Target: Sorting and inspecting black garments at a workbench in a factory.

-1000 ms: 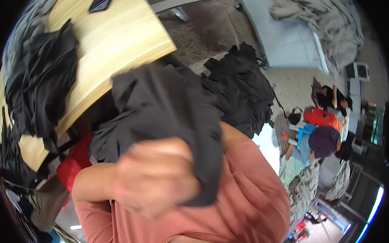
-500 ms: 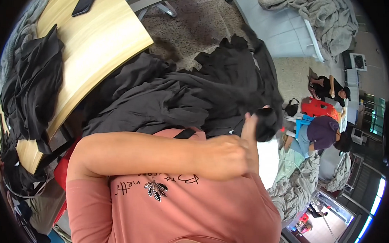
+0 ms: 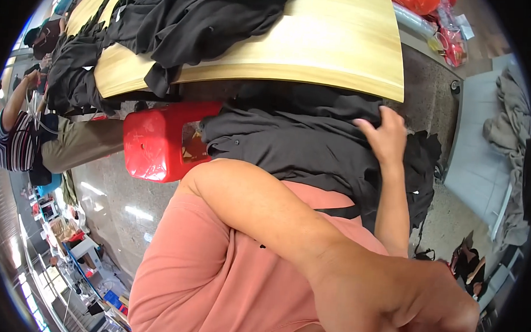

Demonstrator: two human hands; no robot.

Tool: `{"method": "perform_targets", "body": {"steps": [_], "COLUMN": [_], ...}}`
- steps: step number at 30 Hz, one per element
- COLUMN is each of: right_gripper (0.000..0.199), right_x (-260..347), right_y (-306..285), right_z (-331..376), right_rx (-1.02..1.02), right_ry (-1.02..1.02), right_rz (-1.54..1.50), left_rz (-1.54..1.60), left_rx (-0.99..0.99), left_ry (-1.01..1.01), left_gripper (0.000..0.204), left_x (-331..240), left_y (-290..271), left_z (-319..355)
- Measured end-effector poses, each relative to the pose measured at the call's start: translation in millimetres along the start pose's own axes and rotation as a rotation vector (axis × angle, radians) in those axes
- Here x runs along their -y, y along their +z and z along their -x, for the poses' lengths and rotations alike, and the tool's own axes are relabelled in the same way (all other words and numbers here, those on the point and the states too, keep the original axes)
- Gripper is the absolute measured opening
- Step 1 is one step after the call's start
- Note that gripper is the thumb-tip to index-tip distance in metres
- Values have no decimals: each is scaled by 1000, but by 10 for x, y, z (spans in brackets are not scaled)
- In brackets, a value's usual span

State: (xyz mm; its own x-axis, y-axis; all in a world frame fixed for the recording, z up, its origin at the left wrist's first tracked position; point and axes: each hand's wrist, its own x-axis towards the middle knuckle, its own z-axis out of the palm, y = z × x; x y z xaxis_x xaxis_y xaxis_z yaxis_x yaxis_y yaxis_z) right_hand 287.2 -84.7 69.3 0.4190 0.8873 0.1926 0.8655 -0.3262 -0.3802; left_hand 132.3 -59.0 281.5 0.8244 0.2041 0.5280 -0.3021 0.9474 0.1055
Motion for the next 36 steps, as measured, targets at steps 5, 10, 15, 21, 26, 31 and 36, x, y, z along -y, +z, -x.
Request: {"method": "perform_targets", "body": {"steps": [5,10,15,21,26,31,36], "right_gripper": [30,49,62,80,125,117,86], "right_x": [205,325,267,695,974,916,588], "right_y": [279,-831,-1200,-1315,-610,-308,-378], "right_z": [84,277,570,594,174,143,170], "right_rx": [201,35,-80,18,566,709,438], "right_ry": [89,255,349,608,103,136,104], "right_rz": [-660,-1557,-1675,-1677,-1904,-1963,-1523], "left_rz": [61,-935,-2030,-1642,-938,-530,-592], "left_rx": [101,194,-94,-378,-504,-929,-1154], "left_ry": [3,-91,-40,-485,-202,44,148], "left_gripper": [19,16,50,81,97,78,50], "left_x": [-144,-387,-743,-542,-645,-569,-565], "left_y": [-62,-364,-1036,-1291,-1361,-1375,-1357], "left_z": [157,430,884,1111,1491,1599,1569]}}
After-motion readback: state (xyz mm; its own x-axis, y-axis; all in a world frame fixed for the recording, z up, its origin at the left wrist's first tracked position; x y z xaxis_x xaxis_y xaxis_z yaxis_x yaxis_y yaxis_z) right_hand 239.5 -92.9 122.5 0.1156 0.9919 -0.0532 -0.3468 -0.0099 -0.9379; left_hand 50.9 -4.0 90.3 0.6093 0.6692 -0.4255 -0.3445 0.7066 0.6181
